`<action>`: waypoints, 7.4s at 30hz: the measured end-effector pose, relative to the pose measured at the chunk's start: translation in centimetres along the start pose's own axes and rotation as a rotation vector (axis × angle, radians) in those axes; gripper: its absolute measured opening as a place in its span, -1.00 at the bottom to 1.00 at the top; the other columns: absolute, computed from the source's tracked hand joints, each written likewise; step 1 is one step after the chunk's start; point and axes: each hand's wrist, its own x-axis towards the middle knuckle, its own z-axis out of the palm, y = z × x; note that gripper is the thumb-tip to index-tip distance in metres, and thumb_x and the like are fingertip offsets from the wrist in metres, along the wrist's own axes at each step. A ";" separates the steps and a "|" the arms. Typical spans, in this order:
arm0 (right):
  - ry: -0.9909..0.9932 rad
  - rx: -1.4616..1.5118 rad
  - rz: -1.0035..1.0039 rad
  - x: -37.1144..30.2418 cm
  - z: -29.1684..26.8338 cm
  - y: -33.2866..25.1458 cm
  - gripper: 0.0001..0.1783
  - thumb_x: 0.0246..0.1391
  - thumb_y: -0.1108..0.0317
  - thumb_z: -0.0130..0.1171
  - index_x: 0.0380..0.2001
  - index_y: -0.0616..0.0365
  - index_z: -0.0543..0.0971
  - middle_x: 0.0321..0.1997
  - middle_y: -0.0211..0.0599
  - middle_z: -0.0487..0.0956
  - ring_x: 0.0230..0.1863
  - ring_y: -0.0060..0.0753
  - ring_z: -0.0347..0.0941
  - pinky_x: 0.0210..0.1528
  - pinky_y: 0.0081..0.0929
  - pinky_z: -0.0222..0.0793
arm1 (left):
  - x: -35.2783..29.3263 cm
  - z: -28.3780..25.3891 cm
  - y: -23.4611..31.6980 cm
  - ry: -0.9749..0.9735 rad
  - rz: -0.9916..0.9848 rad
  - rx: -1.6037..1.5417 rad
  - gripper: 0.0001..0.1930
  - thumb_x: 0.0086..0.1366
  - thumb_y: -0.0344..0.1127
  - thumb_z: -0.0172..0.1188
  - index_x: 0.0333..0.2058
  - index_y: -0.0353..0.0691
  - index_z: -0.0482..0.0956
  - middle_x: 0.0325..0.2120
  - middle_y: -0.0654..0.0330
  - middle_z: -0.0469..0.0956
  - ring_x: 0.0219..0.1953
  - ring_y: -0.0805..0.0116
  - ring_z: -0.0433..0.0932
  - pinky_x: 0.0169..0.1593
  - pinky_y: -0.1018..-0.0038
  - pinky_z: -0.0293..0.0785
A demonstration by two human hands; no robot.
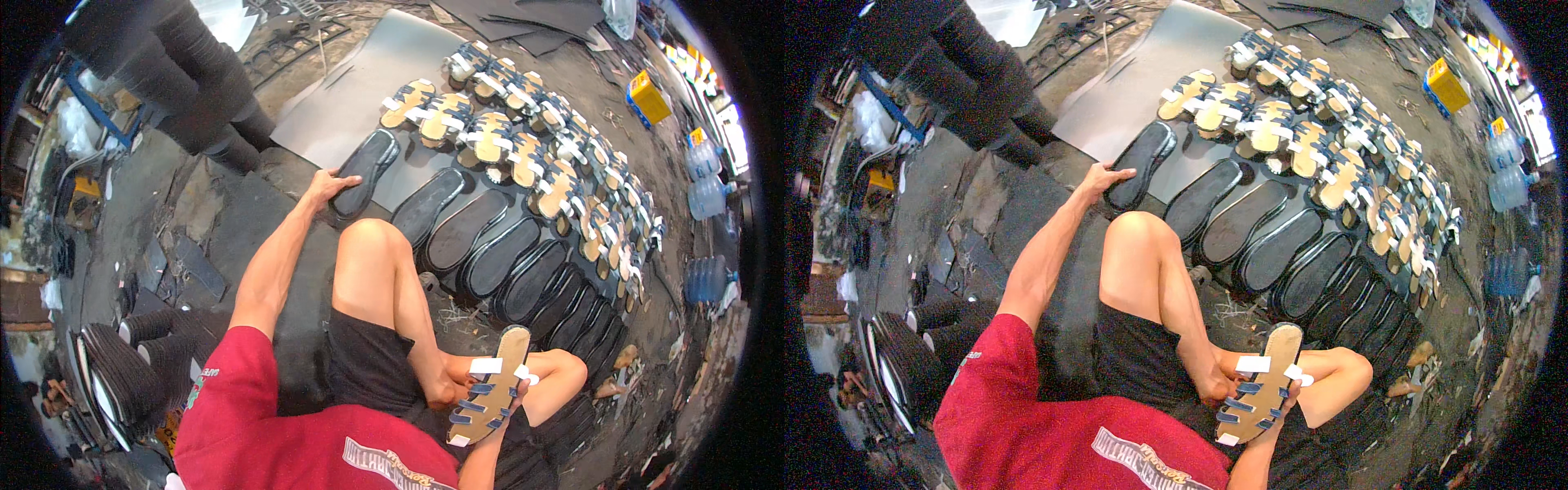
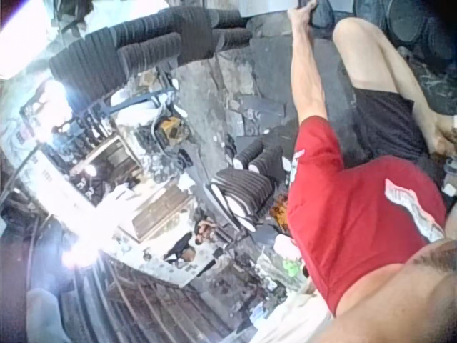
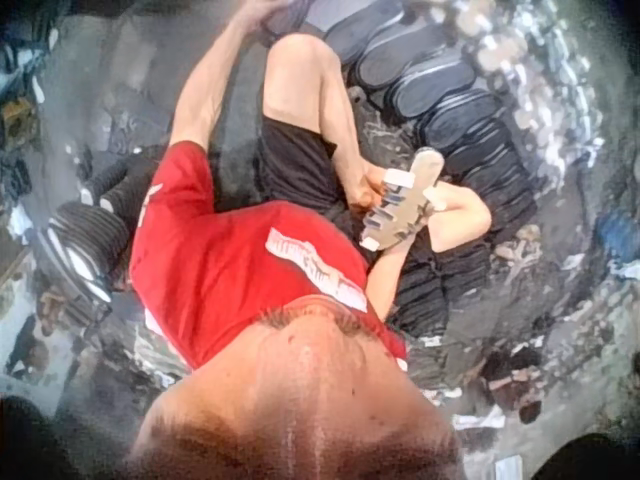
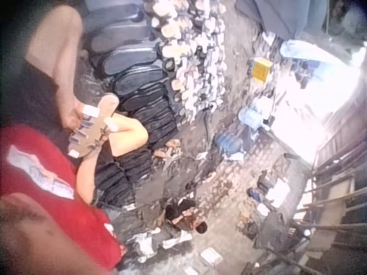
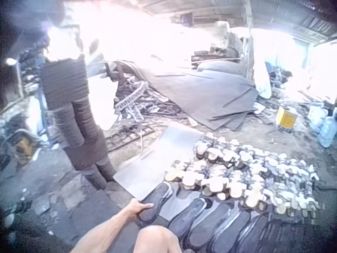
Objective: The person sits on the floor and handles black shoe soles, rubbing their surfaces and inspecting them. The person then picks up a wooden shoe last with straps and places a sole onto it, pressing the edges to fit.
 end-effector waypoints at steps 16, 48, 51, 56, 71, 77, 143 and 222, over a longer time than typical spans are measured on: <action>0.016 0.037 0.006 -0.3 -0.1 0.9 -0.19 0.49 -0.31 0.04 0.37 0.24 0.42 0.25 0.01 0.66 0.17 -0.07 0.66 0.22 -0.10 0.63 | -1.9 4.2 1.6 0.253 0.146 0.760 0.37 -0.21 0.18 0.73 0.47 -0.43 0.21 0.31 -0.24 0.38 0.39 -0.26 0.33 0.42 -0.09 0.39; 0.002 0.014 0.018 0.3 0.5 0.8 -0.11 0.46 -0.36 0.06 0.42 0.26 0.39 0.27 0.05 0.65 0.15 -0.03 0.69 0.24 -0.08 0.64 | -6.0 5.9 0.4 0.061 0.159 0.205 0.17 0.22 0.23 0.54 0.57 -0.33 0.15 0.42 -0.26 0.34 0.42 -0.14 0.42 0.45 0.04 0.40; -0.008 0.010 0.011 0.4 0.7 0.7 -0.10 0.45 -0.36 0.06 0.42 0.26 0.38 0.27 0.05 0.65 0.15 -0.03 0.69 0.24 -0.08 0.64 | -7.0 5.6 0.4 -0.041 0.086 -0.087 0.17 0.22 0.20 0.58 0.58 -0.30 0.14 0.35 -0.19 0.43 0.35 -0.03 0.49 0.37 0.13 0.49; -0.033 0.008 0.009 0.4 1.3 0.6 -0.09 0.45 -0.37 0.06 0.43 0.26 0.38 0.27 0.06 0.65 0.15 -0.02 0.69 0.24 -0.07 0.64 | -6.8 6.4 -1.4 0.106 0.214 0.264 0.27 0.10 0.27 0.62 0.57 -0.34 0.14 0.33 -0.17 0.40 0.39 -0.08 0.39 0.42 0.02 0.40; -0.186 0.068 0.206 0.1 1.1 0.4 -0.05 0.43 -0.39 0.07 0.46 0.27 0.36 0.29 0.07 0.65 0.14 0.00 0.70 0.25 -0.06 0.65 | -2.0 10.4 -3.0 0.338 0.408 0.654 0.19 -0.16 0.33 0.70 0.28 -0.48 0.49 0.18 -0.29 0.56 0.29 -0.25 0.48 0.37 -0.02 0.42; -0.155 -0.006 0.252 -0.7 4.2 -0.5 -0.01 0.31 -0.43 0.21 0.36 0.32 0.45 0.16 0.03 0.69 0.03 -0.10 0.72 0.11 -0.11 0.70 | -3.8 9.1 1.0 0.321 0.205 0.589 0.09 -0.07 0.02 0.62 0.37 -0.46 0.36 0.27 -0.28 0.49 0.34 -0.27 0.45 0.41 0.02 0.43; -0.456 0.072 0.233 2.8 8.2 0.6 0.11 0.31 -0.52 0.12 0.56 0.17 0.26 0.36 0.07 0.59 0.25 0.07 0.64 0.26 0.14 0.65 | -27.8 16.2 14.6 -0.659 0.308 -0.237 -0.50 0.65 -0.05 0.14 0.37 -0.26 0.52 0.14 0.07 0.68 0.19 0.32 0.60 0.29 0.35 0.49; -0.159 0.037 -0.065 -3.7 4.1 -0.9 0.05 0.33 -0.36 0.24 0.57 0.19 0.22 0.42 0.10 0.50 0.29 0.10 0.59 0.31 0.09 0.59 | 1.6 7.5 10.3 0.121 0.322 0.817 -0.04 0.20 0.23 0.57 0.36 -0.38 0.48 0.23 -0.22 0.62 0.31 0.00 0.60 0.31 0.20 0.55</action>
